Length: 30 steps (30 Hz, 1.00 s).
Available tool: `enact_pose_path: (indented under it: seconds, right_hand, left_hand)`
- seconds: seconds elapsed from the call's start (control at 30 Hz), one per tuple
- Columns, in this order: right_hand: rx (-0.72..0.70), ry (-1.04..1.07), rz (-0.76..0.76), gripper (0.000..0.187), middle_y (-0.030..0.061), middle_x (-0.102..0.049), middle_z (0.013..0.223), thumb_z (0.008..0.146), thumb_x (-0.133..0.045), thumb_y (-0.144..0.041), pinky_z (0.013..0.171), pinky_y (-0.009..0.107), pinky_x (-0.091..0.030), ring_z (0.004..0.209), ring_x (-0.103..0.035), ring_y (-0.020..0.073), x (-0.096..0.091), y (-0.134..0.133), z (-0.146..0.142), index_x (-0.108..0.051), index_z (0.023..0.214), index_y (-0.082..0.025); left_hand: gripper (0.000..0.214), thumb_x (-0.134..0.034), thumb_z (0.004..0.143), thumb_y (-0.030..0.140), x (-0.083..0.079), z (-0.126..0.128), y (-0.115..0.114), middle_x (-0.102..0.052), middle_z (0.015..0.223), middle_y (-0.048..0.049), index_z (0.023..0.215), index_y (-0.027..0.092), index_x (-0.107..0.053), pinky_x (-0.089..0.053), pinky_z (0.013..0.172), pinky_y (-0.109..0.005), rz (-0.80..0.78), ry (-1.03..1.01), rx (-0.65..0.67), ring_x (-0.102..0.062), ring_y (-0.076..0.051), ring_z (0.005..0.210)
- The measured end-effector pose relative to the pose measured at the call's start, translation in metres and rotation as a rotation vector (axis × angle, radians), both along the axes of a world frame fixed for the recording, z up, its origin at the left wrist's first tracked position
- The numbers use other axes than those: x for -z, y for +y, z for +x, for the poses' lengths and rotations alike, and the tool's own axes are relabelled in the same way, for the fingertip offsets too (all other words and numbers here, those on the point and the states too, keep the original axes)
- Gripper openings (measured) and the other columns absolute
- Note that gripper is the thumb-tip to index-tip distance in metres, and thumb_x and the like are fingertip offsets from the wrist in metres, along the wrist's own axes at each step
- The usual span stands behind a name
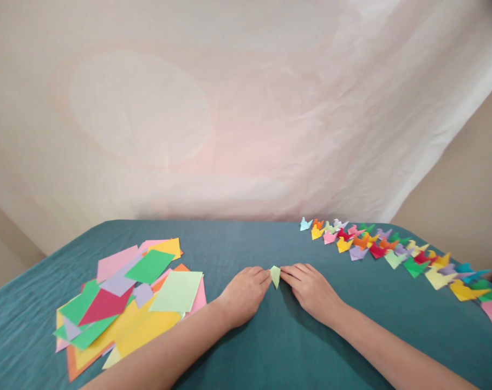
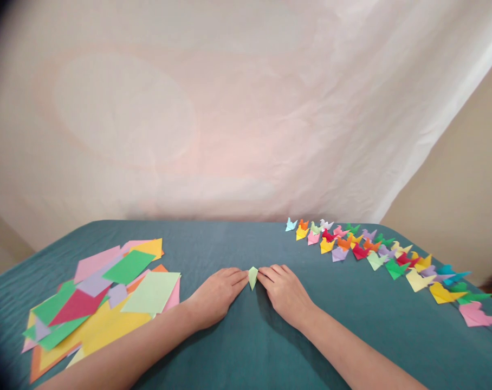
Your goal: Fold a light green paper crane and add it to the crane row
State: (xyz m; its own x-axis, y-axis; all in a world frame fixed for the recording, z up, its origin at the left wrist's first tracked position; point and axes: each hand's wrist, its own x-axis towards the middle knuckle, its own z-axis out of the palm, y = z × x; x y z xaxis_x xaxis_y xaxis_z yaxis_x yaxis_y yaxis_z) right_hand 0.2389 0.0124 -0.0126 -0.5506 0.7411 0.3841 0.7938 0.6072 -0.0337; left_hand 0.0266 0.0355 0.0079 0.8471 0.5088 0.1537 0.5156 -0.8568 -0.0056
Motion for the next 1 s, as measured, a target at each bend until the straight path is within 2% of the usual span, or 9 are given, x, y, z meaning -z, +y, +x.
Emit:
enact_pose_path:
  seconds: [0.4,0.57,1.0]
  right_hand:
    - [-0.038,0.195,-0.048,0.045,0.0092,-0.061,0.113,0.08,-0.041,-0.003,0.086,0.04,-0.047,0.101,-0.053,0.0215,0.0033,-0.003,-0.0085,-0.056,0.119,-0.019]
    - [-0.013,0.225,-0.061,0.043,0.0097,-0.062,0.112,0.081,-0.042,-0.004,0.085,0.042,-0.047,0.101,-0.054,0.0228,0.0028,-0.004,-0.0094,-0.057,0.118,-0.019]
    - [-0.059,0.232,-0.08,0.045,0.0083,-0.061,0.111,0.08,-0.043,-0.003,0.085,0.041,-0.046,0.1,-0.053,0.0216,0.0022,-0.0022,-0.0067,-0.057,0.118,-0.022]
  left_hand:
    - [0.039,-0.043,0.08,0.006,-0.0023,-0.0005,0.0021,-0.058,0.114,-0.0106,0.118,0.013,-0.05,-0.038,0.095,-0.035,-0.053,-0.04,0.022,-0.049,-0.021,0.108]
    - [0.037,-0.043,0.08,0.007,-0.0033,-0.0011,0.0008,-0.057,0.116,-0.0117,0.116,0.012,-0.049,-0.037,0.096,-0.036,-0.041,-0.032,0.028,-0.048,-0.022,0.111]
    - [0.036,-0.041,0.086,0.012,-0.0056,-0.0031,-0.0008,-0.054,0.12,-0.0121,0.122,0.016,-0.046,-0.041,0.092,-0.037,-0.001,-0.013,0.051,-0.048,-0.023,0.113]
